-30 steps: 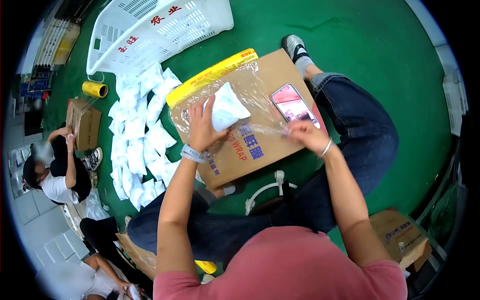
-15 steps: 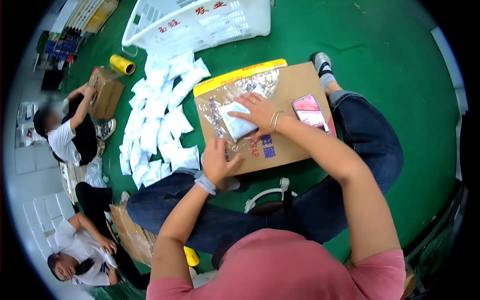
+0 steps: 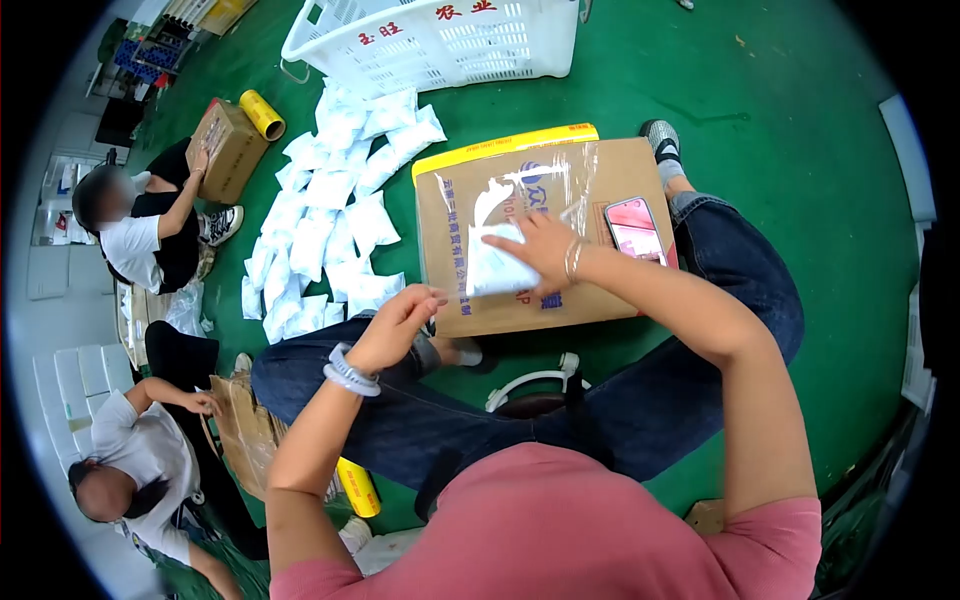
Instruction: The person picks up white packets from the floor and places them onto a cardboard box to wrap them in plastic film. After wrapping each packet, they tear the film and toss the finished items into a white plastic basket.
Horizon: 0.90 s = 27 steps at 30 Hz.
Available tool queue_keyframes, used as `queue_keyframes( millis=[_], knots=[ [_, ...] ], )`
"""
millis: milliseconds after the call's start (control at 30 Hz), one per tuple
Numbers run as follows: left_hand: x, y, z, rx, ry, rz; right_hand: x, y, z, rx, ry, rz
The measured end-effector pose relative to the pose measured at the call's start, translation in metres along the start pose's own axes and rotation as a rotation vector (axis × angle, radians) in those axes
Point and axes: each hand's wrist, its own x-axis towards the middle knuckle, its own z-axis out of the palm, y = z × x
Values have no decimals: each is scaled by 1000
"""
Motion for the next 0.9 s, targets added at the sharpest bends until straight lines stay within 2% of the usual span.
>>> queue_keyframes(
  millis=[67,100,133,200,233,300,367,400,467,533,567,633,667,767,867,900],
  knots=[
    [-5,20,9,-59,-115,60,-9,-20,13,92,-104,-63],
    [-4,37,25,-182,-174,-94,-16,-32,22,140,-83,-116],
    [-2,31,46,-88,-208,39,-20,-39,30,191,-64,-169],
    [5,39,79,552,-56,430,-8,-38,16,521,-452,-208],
    [13,39,87,543,-67,431,-1,-28,19,566,-348,-259],
    [29,36,93,607,280,362,25,0,40,596,-53,-406],
    [60,28,79,541,314,264,42,27,17,561,-27,-318],
    [78,17,66,515,255,223,44,31,14,558,-25,-319],
    [112,0,49,495,205,196,45,38,6,436,191,32],
    [141,-16,43,582,208,325,37,29,10,314,169,117],
    [152,-32,46,580,214,332,23,24,18,277,237,68],
    [164,-60,57,542,381,440,9,24,43,192,317,-20],
    [165,-59,57,533,381,431,6,23,44,195,305,-23],
    [160,-55,49,381,189,253,-1,12,47,113,329,-38],
    [141,-55,55,312,123,234,-16,3,44,153,246,-39],
    [129,-50,59,313,84,236,-24,-7,48,210,275,-22]
  ],
)
